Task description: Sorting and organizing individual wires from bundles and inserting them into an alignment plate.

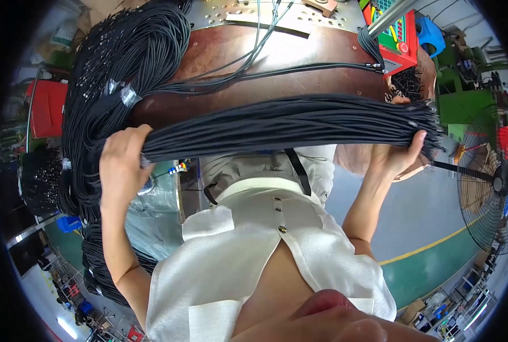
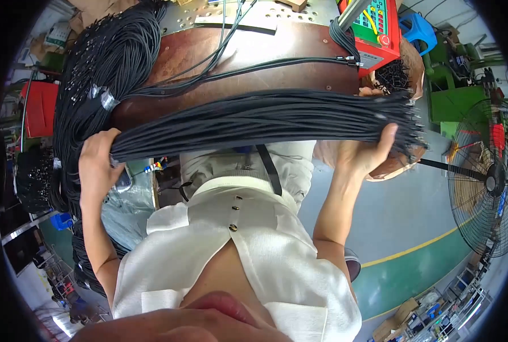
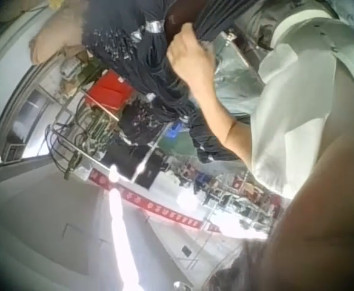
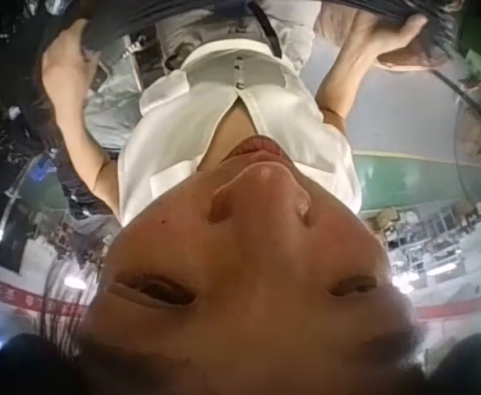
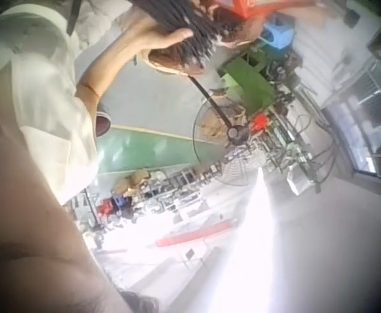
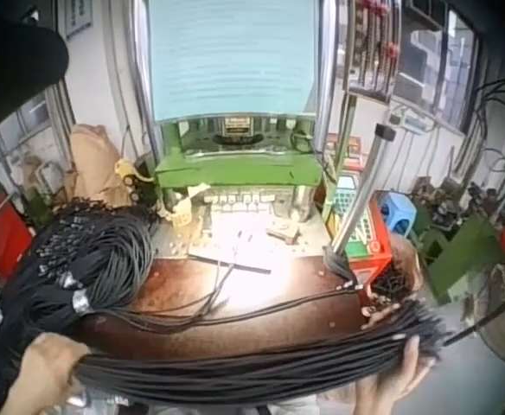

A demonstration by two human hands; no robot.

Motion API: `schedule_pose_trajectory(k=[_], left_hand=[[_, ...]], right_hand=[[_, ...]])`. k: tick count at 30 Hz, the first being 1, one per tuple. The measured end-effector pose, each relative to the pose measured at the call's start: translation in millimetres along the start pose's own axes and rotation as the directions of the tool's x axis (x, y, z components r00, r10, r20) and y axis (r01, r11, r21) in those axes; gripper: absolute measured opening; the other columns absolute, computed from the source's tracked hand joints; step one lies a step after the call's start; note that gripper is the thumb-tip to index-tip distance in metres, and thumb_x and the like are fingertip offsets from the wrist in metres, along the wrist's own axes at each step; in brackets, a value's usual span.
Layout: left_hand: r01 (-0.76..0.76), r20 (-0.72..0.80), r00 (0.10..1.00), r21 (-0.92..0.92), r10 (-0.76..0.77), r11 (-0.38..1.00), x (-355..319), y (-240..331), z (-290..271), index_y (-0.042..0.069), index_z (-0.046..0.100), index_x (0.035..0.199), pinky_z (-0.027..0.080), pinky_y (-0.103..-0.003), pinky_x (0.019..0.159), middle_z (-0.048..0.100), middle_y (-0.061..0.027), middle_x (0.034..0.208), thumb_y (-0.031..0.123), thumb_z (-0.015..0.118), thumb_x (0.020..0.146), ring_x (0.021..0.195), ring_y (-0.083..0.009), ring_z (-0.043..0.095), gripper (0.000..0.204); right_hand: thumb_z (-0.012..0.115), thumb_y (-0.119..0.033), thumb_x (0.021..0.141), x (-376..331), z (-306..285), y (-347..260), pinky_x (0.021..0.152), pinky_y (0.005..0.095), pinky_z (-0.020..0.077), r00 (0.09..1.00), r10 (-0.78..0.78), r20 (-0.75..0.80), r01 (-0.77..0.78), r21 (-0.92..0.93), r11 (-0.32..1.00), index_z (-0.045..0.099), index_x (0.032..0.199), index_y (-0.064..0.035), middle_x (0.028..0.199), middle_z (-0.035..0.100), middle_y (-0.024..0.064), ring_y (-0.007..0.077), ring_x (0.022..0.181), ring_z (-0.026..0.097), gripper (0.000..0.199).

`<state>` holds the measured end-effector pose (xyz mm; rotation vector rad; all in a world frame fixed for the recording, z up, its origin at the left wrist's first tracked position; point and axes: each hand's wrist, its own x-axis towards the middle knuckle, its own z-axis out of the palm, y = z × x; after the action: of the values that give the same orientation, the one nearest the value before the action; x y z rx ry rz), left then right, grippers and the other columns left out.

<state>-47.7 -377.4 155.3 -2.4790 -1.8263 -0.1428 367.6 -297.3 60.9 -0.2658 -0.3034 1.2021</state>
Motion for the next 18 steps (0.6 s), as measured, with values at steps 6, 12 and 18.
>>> schedule_pose_trajectory(k=[6,12,18], left_hand=[[0.001,0.138,0.990,0.028,-0.005,1.000,17.8,-83.1,69.5,0.008,0.051,0.121,0.045,-0.039,0.085,0.056,-0.0102,0.100,0.003,0.075,0.058,0.096,-0.0296,0.056,0.068],[-0.038,0.036,0.999,0.125,0.033,0.991,70.6,-145.2,86.1,0.009,0.050,0.124,0.045,-0.038,0.084,0.057,-0.0086,0.100,0.003,0.075,0.060,0.098,-0.0279,0.057,0.069],[-0.081,0.020,0.997,0.150,0.078,0.985,76.8,-170.1,85.5,0.009,0.051,0.125,0.043,-0.036,0.087,0.058,-0.0079,0.106,0.002,0.074,0.060,0.102,-0.0255,0.056,0.069]], right_hand=[[0.067,-0.021,0.085,-8.1,-19.1,52.5,0.103,0.0408,0.0393,0.935,0.037,-0.353,-0.093,-0.144,0.985,0.054,0.123,-0.0030,0.122,0.058,0.0092,0.0237,0.111,0.054,0.044],[0.066,-0.018,0.086,47.9,-0.3,90.7,0.096,0.0402,0.0462,0.888,0.119,-0.443,-0.203,-0.148,0.968,0.059,0.115,-0.0046,0.117,0.062,0.0095,0.0245,0.106,0.059,0.033],[0.055,-0.031,0.094,58.7,-10.3,47.1,0.108,0.0470,0.0326,0.802,0.486,-0.348,-0.590,-0.332,0.736,0.040,0.133,-0.0059,0.131,0.048,0.0174,0.0351,0.120,0.048,0.049]])
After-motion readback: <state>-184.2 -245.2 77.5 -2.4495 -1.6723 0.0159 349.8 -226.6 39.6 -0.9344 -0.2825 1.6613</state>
